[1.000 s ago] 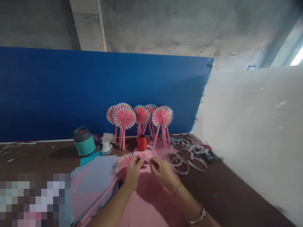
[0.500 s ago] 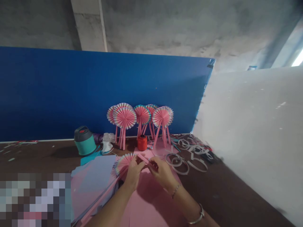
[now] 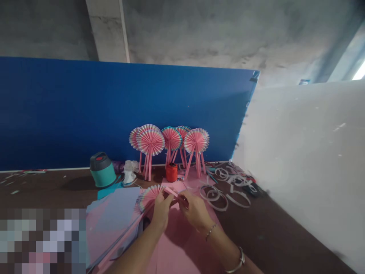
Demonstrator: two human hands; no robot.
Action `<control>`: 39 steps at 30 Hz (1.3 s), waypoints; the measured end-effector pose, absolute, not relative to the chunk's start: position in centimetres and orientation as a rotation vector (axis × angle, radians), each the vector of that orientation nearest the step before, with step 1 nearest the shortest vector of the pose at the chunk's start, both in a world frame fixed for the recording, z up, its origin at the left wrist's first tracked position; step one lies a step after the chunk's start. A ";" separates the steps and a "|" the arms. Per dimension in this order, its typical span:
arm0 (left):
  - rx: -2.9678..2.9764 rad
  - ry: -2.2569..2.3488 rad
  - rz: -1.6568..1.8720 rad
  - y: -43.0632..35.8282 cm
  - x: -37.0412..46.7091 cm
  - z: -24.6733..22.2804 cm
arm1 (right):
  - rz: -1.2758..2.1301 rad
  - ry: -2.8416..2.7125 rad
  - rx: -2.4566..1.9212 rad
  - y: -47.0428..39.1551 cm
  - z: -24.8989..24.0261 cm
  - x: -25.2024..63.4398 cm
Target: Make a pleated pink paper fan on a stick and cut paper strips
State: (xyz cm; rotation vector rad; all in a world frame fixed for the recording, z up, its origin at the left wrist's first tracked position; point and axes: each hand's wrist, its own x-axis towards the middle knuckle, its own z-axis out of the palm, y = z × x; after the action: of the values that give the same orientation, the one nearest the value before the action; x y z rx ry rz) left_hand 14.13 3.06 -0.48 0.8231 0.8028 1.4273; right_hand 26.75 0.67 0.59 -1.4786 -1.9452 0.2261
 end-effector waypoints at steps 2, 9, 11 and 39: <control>0.823 0.812 1.426 3.1 14.1 -0.5 | 0.229 -1.951 -1.488 0.6 0.6 26.7; 0.806 0.862 1.431 3.2 13.9 -0.8 | 0.220 -1.955 -1.498 0.7 0.5 26.8; 0.797 0.863 1.429 3.2 13.9 -0.7 | 0.223 -1.944 -1.506 0.8 0.3 26.8; 0.555 0.843 1.544 4.8 13.0 -1.5 | -0.072 -2.035 -1.421 1.3 -0.5 27.0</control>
State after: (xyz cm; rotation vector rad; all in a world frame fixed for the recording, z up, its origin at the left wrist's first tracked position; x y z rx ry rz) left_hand 12.99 4.77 -1.53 0.5552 0.8430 1.5436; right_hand 27.02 1.31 -0.55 -1.4209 -2.0353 -0.0718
